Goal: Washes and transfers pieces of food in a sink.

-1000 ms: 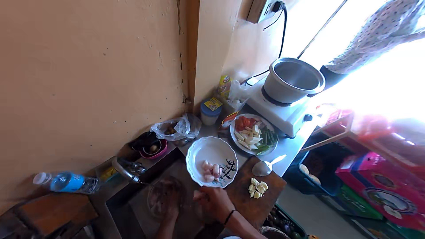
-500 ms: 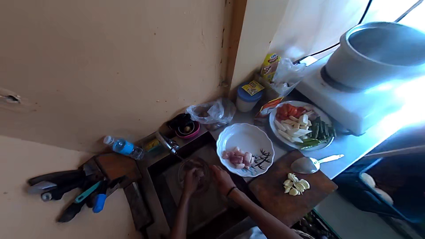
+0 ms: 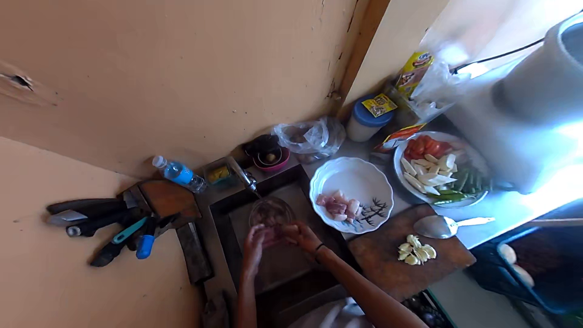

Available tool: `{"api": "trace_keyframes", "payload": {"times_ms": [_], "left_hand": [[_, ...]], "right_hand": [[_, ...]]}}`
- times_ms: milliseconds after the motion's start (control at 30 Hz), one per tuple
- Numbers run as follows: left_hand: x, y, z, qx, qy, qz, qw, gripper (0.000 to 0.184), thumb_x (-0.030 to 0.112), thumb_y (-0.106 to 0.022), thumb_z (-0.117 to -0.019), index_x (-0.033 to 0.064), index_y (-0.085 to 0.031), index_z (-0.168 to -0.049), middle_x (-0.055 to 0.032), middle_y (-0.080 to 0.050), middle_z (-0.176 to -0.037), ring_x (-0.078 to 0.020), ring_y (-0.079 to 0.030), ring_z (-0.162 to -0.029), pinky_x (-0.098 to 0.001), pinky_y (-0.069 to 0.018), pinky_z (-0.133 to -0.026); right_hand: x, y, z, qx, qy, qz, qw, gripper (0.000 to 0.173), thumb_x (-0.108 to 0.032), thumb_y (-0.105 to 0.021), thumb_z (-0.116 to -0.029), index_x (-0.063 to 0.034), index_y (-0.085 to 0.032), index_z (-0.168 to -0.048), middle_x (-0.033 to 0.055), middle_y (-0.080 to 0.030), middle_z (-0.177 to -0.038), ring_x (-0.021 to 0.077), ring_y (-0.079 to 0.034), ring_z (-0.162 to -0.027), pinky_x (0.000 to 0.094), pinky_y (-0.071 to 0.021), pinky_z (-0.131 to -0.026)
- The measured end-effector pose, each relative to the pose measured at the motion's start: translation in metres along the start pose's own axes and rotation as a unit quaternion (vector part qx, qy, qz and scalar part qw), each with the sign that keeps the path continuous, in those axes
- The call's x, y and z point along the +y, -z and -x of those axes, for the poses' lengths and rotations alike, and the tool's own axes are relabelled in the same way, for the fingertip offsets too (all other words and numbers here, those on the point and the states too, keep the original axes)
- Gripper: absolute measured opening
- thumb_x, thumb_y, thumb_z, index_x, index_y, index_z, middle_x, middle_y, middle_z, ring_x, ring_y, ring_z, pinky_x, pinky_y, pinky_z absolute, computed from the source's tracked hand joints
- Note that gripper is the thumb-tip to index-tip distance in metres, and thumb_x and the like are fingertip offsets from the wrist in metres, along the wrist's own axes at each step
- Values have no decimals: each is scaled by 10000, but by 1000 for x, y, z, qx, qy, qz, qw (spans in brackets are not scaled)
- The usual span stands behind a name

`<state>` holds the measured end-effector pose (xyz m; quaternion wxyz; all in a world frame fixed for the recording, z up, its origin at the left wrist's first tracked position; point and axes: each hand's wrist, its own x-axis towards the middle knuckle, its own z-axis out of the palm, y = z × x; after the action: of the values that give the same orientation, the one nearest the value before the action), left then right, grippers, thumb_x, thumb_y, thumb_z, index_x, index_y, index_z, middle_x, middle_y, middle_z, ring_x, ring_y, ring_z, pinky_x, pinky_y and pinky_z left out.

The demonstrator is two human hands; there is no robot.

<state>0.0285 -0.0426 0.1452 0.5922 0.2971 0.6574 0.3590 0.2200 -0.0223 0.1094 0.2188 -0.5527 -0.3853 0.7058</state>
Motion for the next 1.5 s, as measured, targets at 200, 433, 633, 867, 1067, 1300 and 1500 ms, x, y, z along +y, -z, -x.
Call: {"api": "trace_keyframes", "payload": {"times_ms": [200, 433, 633, 867, 1067, 1300, 1500], "left_hand": [[-52, 20, -71, 14, -26, -504, 863, 393, 149, -599, -1000, 15, -609, -1370, -222, -622, -1352, -371, -574, -1292, -519, -440, -1113], [-17, 3, -104, 39, -123, -434, 892, 436, 54, -585, -979, -59, -541, -1398, -268, -565, -1405, -388, -542, -1327, -507, -423, -1139], [110, 4, -70, 195, -266, -270, 905, 329, 127, -415, -1064, -108, -643, -1100, -213, -662, -889, -269, -655, -833, -454, -529, -808], [157, -8, -108, 23, -363, -314, 877, 294, 222, -460, -1095, -2, -610, -979, -164, -575, -800, -276, -556, -667, -466, -478, -618], [127, -27, -148, 4, -439, -341, 831, 278, 178, -449, -1083, -8, -650, -1038, -174, -659, -1012, -283, -664, -941, -459, -559, -856], [137, -27, -153, -22, -501, -356, 789, 262, 158, -458, -1049, 22, -670, -1120, -155, -640, -1241, -333, -528, -1272, -506, -377, -1118], [9, -25, -85, 221, -372, -113, 895, 237, 53, -443, -951, -80, -616, -1043, -128, -654, -1014, -155, -635, -980, -303, -539, -890]], "right_hand": [[24, -1, -20, -99, -116, 443, 883, 449, -144, -537, -1055, -19, -501, -1485, 272, -525, -1475, 426, -505, -1382, 566, -405, -1152], [-55, 4, 44, -47, -110, 494, 861, 412, -65, -520, -1037, -117, -579, -1442, 272, -540, -1441, 482, -574, -1267, 632, -477, -1043], [-94, 84, 99, 313, 77, 446, 835, 314, -64, -558, -999, -35, -683, -1286, 256, -665, -1215, 431, -693, -1040, 599, -574, -866], [-72, 139, 79, 335, -51, 434, 835, 399, -149, -582, -1030, -89, -604, -1424, 273, -589, -1379, 473, -638, -1166, 630, -505, -972], [-85, 48, 95, 280, 161, 416, 850, 288, -186, -613, -997, -46, -726, -1222, 186, -707, -1214, 337, -696, -1120, 514, -579, -951], [11, -16, -51, 75, -54, 327, 940, 441, -229, -589, -1031, -32, -577, -1425, 213, -572, -1446, 354, -543, -1356, 507, -427, -1155], [47, 13, -130, 152, -83, 247, 953, 447, -292, -461, -1087, -4, -556, -1415, 227, -594, -1405, 357, -570, -1317, 515, -447, -1123]]}}
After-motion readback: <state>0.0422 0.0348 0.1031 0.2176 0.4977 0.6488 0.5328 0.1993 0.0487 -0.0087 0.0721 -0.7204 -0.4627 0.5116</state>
